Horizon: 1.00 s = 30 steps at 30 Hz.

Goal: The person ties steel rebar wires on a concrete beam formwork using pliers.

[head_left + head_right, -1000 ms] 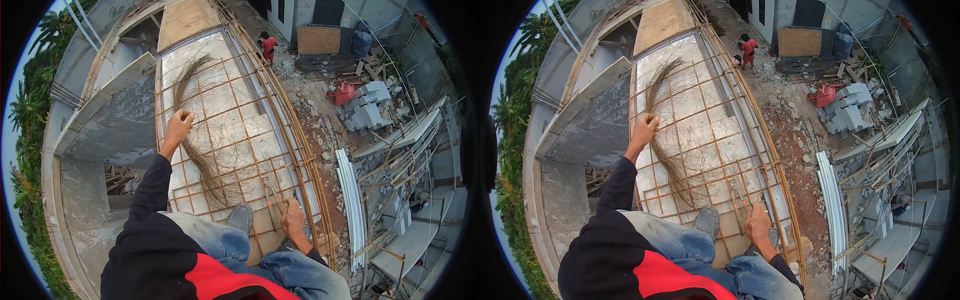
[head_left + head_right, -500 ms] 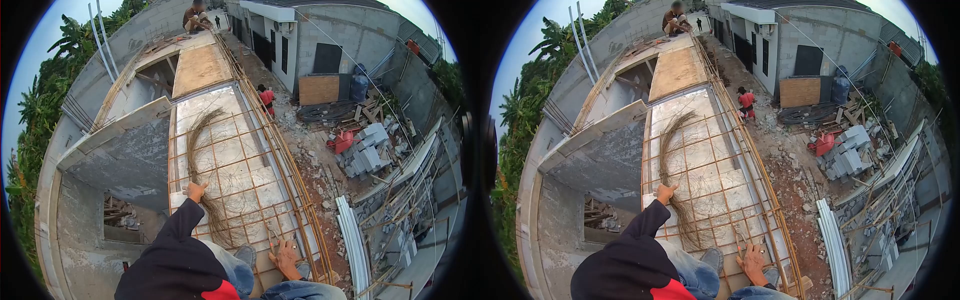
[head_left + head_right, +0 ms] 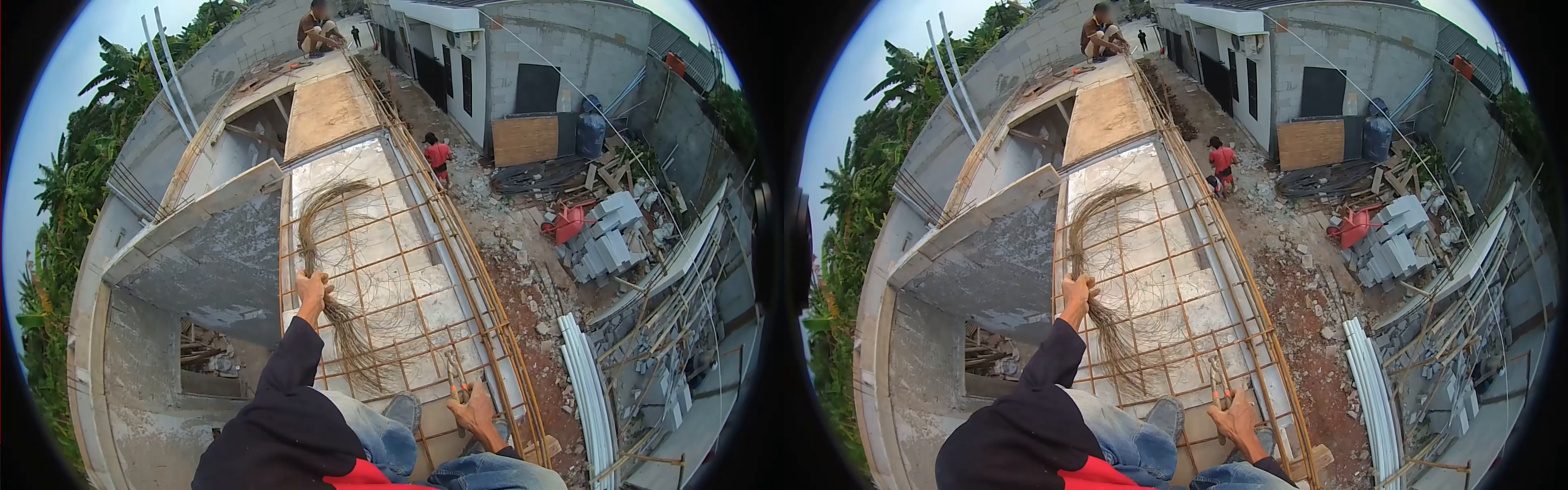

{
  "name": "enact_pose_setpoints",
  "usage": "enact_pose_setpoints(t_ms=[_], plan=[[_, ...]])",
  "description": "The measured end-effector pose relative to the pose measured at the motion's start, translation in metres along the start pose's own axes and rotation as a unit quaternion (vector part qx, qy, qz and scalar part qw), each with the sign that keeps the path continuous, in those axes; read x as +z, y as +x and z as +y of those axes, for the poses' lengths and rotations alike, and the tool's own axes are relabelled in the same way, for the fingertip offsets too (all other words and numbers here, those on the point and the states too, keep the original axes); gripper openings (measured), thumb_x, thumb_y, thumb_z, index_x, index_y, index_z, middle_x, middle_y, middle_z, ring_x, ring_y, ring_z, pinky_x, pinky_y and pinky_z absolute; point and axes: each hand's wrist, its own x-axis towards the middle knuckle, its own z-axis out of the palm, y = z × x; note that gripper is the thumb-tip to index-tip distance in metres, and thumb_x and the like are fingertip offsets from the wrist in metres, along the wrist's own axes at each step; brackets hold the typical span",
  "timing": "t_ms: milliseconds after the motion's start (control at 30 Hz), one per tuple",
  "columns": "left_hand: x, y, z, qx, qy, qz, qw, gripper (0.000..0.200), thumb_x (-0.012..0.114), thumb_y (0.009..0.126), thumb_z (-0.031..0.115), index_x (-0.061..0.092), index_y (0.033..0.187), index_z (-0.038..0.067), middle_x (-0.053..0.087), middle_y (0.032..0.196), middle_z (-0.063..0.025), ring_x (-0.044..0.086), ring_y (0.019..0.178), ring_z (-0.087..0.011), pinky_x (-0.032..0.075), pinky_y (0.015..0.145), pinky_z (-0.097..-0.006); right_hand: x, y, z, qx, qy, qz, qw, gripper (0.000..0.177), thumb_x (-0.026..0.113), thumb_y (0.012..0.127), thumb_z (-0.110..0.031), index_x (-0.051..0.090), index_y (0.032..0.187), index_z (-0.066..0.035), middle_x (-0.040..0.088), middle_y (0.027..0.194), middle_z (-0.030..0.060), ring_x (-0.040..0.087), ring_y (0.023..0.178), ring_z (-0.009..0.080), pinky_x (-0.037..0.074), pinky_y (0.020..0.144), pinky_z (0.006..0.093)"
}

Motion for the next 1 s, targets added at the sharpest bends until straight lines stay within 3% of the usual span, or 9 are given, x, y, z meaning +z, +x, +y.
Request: enact_pose_setpoints(t_ms=[33, 67, 133, 200, 400, 667, 767, 900, 1000], plan=[[-0.001, -0.007, 0.023, -0.016, -0.002, -0.028, 0.999, 0.071, 0.052, 0.082, -0.005, 0.018, 0.145, -0.009, 0.065, 0.084, -0.0179, 0.068, 0.07, -0.0243, 0.058, 0.053, -0.0314, 0.0, 0.001, 0.0, -0.016, 0.009, 0.022, 1.0, 0.064, 0.075, 0.064, -0.036, 0.053, 0.109, 0.004, 0.064, 0.09, 0.0238, 0.063, 0.083, 0.0385, 0.049, 0.074, 0.046], [0.0, -0.009, 0.039, -0.013, -0.005, -0.025, 1.0, 0.071, 0.052, 0.082, -0.005, 0.018, 0.145, -0.009, 0.065, 0.084, -0.0179, 0.068, 0.07, -0.0243, 0.058, 0.053, -0.0314, -0.003, 0.0, -0.006, -0.021, 0.009, 0.022, 1.0, 0.064, 0.075, 0.064, -0.036, 0.053, 0.109, 0.004, 0.064, 0.09, 0.0238, 0.063, 0.083, 0.0385, 0.049, 0.074, 0.046], [0.001, -0.013, 0.064, 0.03, -0.093, -0.012, 0.995, 0.053, 0.053, 0.083, -0.002, 0.036, 0.133, -0.008, 0.066, 0.084, -0.0155, 0.069, 0.07, -0.0245, 0.058, 0.052, -0.0304, -0.012, -0.01, -0.014, -0.071, 0.064, 0.017, 0.995, 0.066, 0.075, 0.065, -0.036, 0.052, 0.111, 0.005, 0.063, 0.09, 0.0246, 0.064, 0.084, 0.0367, 0.05, 0.075, 0.0441], [-0.001, -0.017, 0.105, 0.082, -0.121, -0.037, 0.989, 0.027, 0.053, 0.083, -0.001, 0.044, 0.108, -0.006, 0.066, 0.083, -0.015, 0.069, 0.072, -0.0215, 0.057, 0.051, -0.0315, -0.011, -0.01, -0.011, -0.091, 0.054, 0.022, 0.994, 0.065, 0.075, 0.067, -0.035, 0.049, 0.113, 0.004, 0.065, 0.09, 0.0227, 0.066, 0.083, 0.0358, 0.051, 0.075, 0.0434], [-0.009, -0.024, 0.204, 0.248, -0.197, 0.019, 0.948, 0.017, 0.054, 0.088, 0.002, 0.044, 0.101, -0.001, 0.068, 0.084, -0.0151, 0.071, 0.073, -0.0262, 0.058, 0.056, -0.0325, -0.05, -0.012, -0.027, -0.193, 0.144, 0.042, 0.97, 0.067, 0.077, 0.069, -0.036, 0.048, 0.113, 0.004, 0.063, 0.087, 0.0196, 0.064, 0.079, 0.0314, 0.051, 0.072, 0.0415], [-0.037, -0.027, 0.262, 0.333, -0.113, 0.062, 0.934, 0.015, 0.055, 0.094, 0.01, 0.047, 0.104, 0.002, 0.06, 0.085, -0.0104, 0.068, 0.071, -0.0239, 0.056, 0.056, -0.0314, -0.161, -0.024, -0.002, -0.083, 0.2, 0.097, 0.971, 0.067, 0.072, 0.072, -0.049, 0.049, 0.108, 0.002, 0.053, 0.08, 0.0064, 0.051, 0.071, 0.0138, 0.045, 0.064, 0.0309], [-0.046, -0.022, 0.264, 0.332, -0.093, 0.075, 0.936, 0.013, 0.056, 0.095, 0.011, 0.048, 0.101, 0.002, 0.056, 0.079, -0.0065, 0.065, 0.065, -0.0193, 0.054, 0.054, -0.0295, -0.202, -0.035, 0.013, -0.029, 0.162, 0.146, 0.976, 0.07, 0.069, 0.072, -0.058, 0.05, 0.106, 0.001, 0.046, 0.076, 0.0019, 0.046, 0.068, 0.013, 0.04, 0.061, 0.0295], [-0.052, -0.016, 0.281, 0.313, 0.007, 0.065, 0.948, 0.01, 0.056, 0.095, 0.011, 0.049, 0.097, 0.004, 0.055, 0.076, -0.0044, 0.062, 0.061, -0.0156, 0.052, 0.051, -0.0273, -0.241, -0.067, 0.042, 0.084, 0.175, 0.199, 0.961, 0.059, 0.07, 0.074, -0.048, 0.048, 0.102, -0.001, 0.044, 0.078, 0.0027, 0.043, 0.07, 0.0131, 0.038, 0.06, 0.0312], [-0.06, -0.02, 0.29, 0.208, 0.104, 0.05, 0.971, 0.009, 0.055, 0.096, 0.012, 0.049, 0.092, 0.006, 0.053, 0.072, -0.0023, 0.06, 0.059, -0.0127, 0.049, 0.048, -0.0257, -0.257, -0.101, 0.059, 0.15, 0.184, 0.216, 0.947, 0.049, 0.068, 0.077, -0.039, 0.048, 0.102, -0.002, 0.043, 0.078, 0.0022, 0.041, 0.07, 0.0127, 0.037, 0.061, 0.0304]])
